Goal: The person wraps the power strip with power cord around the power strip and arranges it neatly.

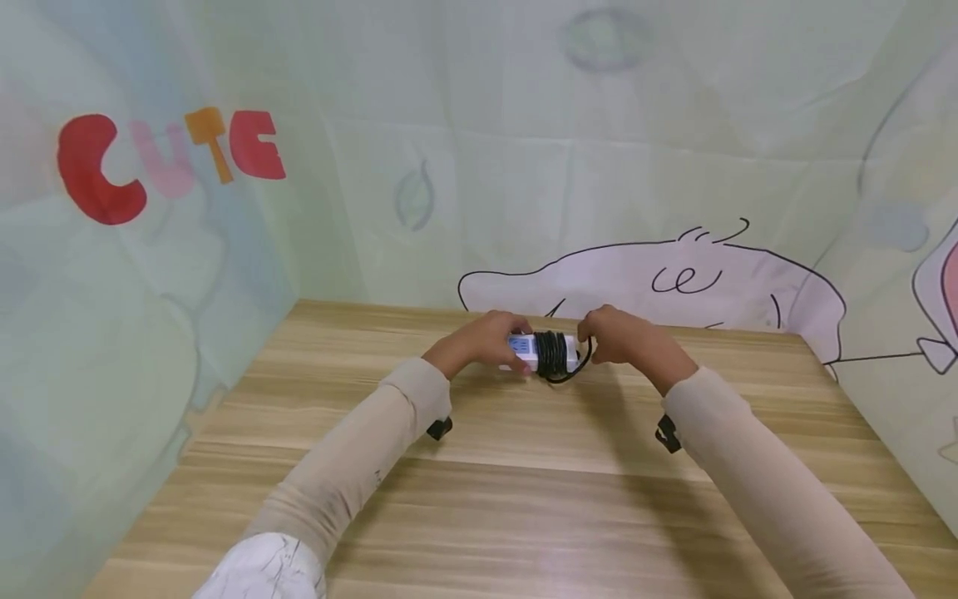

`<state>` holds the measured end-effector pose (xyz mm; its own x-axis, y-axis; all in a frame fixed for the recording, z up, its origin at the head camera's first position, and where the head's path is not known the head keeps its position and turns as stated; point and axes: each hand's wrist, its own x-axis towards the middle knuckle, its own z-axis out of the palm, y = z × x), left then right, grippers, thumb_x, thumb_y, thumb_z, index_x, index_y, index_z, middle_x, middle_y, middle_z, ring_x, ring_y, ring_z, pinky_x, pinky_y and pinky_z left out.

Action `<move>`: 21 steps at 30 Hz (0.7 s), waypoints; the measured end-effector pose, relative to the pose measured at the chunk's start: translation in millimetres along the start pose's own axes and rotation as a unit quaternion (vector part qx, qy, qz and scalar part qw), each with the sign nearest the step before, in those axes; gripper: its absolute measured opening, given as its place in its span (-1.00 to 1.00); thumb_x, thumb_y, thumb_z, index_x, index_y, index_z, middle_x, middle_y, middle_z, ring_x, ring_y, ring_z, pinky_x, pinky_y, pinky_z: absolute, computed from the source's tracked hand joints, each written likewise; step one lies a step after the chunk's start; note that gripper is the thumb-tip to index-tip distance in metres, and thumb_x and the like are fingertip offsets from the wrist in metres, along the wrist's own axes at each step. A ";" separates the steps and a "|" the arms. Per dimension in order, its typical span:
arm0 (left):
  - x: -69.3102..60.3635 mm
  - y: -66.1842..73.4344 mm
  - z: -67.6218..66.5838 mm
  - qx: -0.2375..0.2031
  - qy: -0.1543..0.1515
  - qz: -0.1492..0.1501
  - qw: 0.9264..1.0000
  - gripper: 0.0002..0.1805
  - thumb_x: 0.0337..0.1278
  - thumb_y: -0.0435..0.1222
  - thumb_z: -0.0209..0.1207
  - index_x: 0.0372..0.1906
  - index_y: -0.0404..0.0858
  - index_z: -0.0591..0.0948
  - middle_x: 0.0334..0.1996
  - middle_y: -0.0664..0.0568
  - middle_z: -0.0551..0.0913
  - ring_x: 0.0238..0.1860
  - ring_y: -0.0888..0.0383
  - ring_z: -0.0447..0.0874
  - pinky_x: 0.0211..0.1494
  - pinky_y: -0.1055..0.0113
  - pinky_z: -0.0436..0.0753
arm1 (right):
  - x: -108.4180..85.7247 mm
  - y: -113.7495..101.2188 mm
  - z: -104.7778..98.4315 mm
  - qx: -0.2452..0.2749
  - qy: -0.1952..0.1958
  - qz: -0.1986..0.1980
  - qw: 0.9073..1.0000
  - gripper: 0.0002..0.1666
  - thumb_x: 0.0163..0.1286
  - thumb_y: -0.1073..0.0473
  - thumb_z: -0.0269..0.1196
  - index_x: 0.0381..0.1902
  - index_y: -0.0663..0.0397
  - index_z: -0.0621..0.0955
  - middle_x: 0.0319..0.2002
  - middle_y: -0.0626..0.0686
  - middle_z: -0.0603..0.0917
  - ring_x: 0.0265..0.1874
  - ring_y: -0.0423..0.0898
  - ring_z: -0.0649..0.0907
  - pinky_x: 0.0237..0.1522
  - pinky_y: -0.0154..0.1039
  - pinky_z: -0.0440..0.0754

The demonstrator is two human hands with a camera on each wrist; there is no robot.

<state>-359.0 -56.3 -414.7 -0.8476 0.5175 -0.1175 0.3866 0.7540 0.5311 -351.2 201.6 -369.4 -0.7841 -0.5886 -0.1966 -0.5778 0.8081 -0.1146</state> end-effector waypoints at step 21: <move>-0.7 -4.8 1.9 0.004 -0.001 0.000 1.000 -0.02 0.27 0.14 0.53 0.65 -0.23 0.49 0.49 -0.19 0.62 0.41 -0.13 0.65 0.51 -0.08 0.65 | -8.4 -1.4 3.6 -0.023 0.019 0.052 0.998 -0.50 0.43 0.61 0.35 0.26 0.25 0.79 0.22 0.30 0.84 0.16 0.20 0.84 0.17 0.13 0.85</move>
<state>-359.6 -59.5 -418.8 -0.8467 0.5187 -0.1186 0.3903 0.7569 0.5241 -342.9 205.5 -371.1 -0.8481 -0.5027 -0.1673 -0.5019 0.8635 -0.0506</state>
